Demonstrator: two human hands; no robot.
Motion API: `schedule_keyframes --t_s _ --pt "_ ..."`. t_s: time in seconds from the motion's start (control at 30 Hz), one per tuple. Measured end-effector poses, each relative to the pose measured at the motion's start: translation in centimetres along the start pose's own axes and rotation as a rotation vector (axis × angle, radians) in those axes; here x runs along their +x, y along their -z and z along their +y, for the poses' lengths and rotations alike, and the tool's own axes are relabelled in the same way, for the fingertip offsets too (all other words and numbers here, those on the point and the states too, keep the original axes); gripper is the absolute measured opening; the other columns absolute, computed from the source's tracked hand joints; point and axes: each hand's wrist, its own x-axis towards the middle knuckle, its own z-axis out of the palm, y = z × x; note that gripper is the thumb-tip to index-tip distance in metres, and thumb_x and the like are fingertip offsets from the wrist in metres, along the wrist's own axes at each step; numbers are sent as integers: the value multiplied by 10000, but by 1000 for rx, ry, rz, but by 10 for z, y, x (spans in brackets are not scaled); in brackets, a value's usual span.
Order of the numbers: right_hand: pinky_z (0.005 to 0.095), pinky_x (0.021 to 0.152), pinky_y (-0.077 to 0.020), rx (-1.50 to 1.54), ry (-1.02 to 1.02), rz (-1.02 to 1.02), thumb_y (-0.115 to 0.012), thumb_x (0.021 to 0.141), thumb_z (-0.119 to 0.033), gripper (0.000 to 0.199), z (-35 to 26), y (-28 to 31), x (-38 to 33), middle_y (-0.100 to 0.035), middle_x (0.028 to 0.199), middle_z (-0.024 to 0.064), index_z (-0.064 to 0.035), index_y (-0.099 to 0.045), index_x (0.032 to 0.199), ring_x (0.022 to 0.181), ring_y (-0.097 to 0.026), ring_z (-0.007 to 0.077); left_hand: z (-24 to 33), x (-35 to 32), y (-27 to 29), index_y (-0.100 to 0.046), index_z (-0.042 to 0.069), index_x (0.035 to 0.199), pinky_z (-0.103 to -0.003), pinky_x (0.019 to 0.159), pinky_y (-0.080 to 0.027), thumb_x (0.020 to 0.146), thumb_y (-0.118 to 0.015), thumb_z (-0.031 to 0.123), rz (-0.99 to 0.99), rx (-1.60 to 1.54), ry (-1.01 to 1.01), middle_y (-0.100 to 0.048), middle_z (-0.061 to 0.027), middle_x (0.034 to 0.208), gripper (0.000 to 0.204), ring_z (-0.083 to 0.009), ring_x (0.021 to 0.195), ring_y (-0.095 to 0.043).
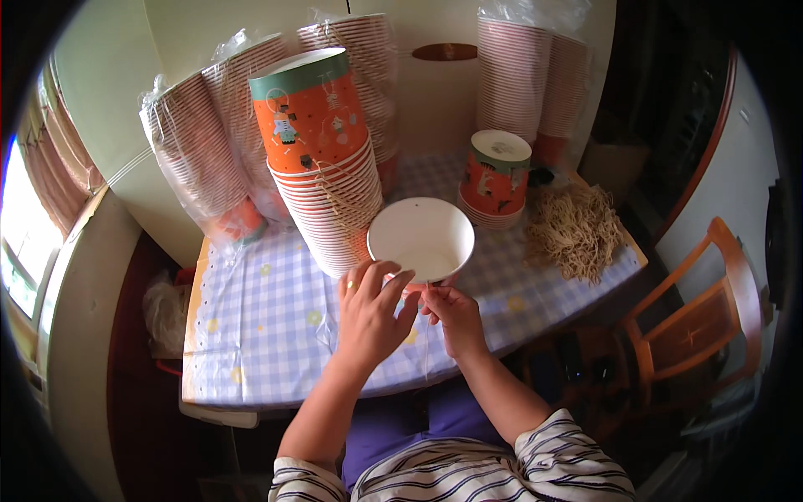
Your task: The person is attaching white string handles to colorful paper buckets.
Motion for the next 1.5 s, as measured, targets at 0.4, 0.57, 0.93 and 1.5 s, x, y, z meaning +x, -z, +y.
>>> schedule_keyframes --t_s 0.4,0.57,0.93,1.5 --pt "207 523 -391 -19 -44 24 -626 866 -171 167 2 1 2 -626 704 54 -4 -633 865 556 -486 66 -20 13 -26 -671 96 806 -373 850 -394 707 -686 136 -219 -201 -42 -618 -38 814 108 -227 856 -571" --pt "203 522 -385 -32 -40 11 -616 881 -184 179 0 0 2 -607 690 38 -6 -634 868 549 -472 60 -19 18 -27 -626 84 973 -413 892 -433 710 -677 116 -224 -200 -93 -645 -64 817 270 -255 840 -623" --pt "203 531 -388 -56 -39 26 -608 895 -196 194 1 0 -2 -600 694 27 -6 -623 860 552 -461 54 -21 23 -26 -546 28 1071 -416 820 -510 736 -645 96 -277 -132 -360 -637 -101 764 356 -269 732 -644" --pt "203 530 -395 -78 -42 18 -635 875 -216 228 2 3 2 -611 705 37 8 -629 914 568 -483 60 -27 27 -28 -562 -4 1036 -356 685 -523 729 -620 84 -268 -120 -425 -618 -105 705 324 -258 682 -636"
